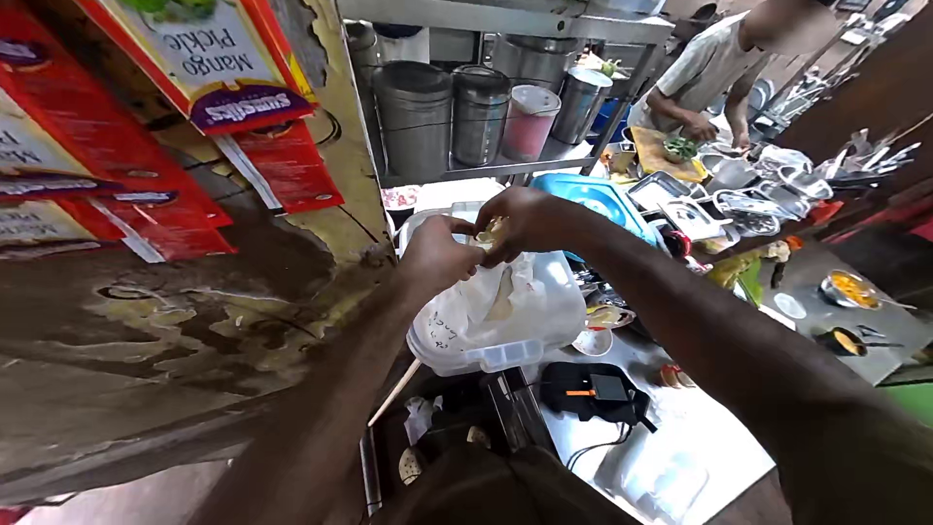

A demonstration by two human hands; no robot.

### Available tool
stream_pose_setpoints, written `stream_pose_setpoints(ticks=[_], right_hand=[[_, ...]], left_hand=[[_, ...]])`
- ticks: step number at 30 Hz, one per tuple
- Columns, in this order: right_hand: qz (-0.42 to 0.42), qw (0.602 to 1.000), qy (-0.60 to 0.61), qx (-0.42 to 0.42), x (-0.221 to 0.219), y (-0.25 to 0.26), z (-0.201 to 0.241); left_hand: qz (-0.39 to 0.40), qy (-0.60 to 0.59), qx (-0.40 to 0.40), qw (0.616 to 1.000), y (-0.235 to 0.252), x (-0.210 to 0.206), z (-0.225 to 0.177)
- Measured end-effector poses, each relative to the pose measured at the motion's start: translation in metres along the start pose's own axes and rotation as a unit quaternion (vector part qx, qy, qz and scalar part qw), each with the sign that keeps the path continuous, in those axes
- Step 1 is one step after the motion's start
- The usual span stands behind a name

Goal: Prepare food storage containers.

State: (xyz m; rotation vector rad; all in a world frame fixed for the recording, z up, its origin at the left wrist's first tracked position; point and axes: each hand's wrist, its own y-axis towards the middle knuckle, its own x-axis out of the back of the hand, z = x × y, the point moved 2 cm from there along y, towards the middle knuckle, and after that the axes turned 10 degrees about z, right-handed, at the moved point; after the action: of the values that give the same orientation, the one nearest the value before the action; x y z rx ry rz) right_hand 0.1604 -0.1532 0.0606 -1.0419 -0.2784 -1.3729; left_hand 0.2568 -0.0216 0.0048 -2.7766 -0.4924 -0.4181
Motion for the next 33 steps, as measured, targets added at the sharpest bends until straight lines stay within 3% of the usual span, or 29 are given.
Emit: stream_pose_setpoints(ticks=[6,10,13,18,20,22,24,27,29,33], right_hand=[[-0.054,0.996,-0.072,0.023,0.004,-0.008,0.002],[-0.064,0.993,-0.007,0.098,0.004,-0.013,-0.004],[-0.130,0.979,0.012,0.159,0.005,-0.019,-0.009],[-0.229,0.958,0.097,0.139,0.006,-0.026,-0.028],[-0.164,0.976,0.099,0.103,-0.003,-0.014,-0.047],[-0.054,0.994,-0.033,0.090,-0.019,0.007,-0.060],[0.032,0.973,-0.197,0.116,-0.038,0.028,-0.052],[0.151,0.936,-0.305,0.088,-0.064,0.046,-0.020],[0.196,0.919,-0.338,0.047,-0.086,0.067,-0.027],[0.204,0.923,-0.325,0.011,-0.130,0.084,-0.051]], left_hand=[[-0.017,-0.005,-0.004,1.000,0.003,-0.001,0.005],[-0.015,0.001,-0.018,1.000,0.002,0.000,0.006],[-0.026,-0.013,-0.038,0.999,-0.005,0.002,0.007],[-0.078,0.032,-0.089,0.992,-0.033,0.008,0.013],[-0.118,0.061,-0.107,0.985,-0.049,0.010,0.011],[-0.162,0.073,-0.132,0.975,-0.064,0.010,0.003],[-0.187,0.061,-0.171,0.965,-0.075,0.012,-0.008],[-0.186,0.049,-0.197,0.961,-0.086,0.014,-0.017],[-0.193,0.052,-0.200,0.959,-0.090,0.015,-0.016],[-0.216,0.060,-0.219,0.949,-0.100,0.017,-0.005]])
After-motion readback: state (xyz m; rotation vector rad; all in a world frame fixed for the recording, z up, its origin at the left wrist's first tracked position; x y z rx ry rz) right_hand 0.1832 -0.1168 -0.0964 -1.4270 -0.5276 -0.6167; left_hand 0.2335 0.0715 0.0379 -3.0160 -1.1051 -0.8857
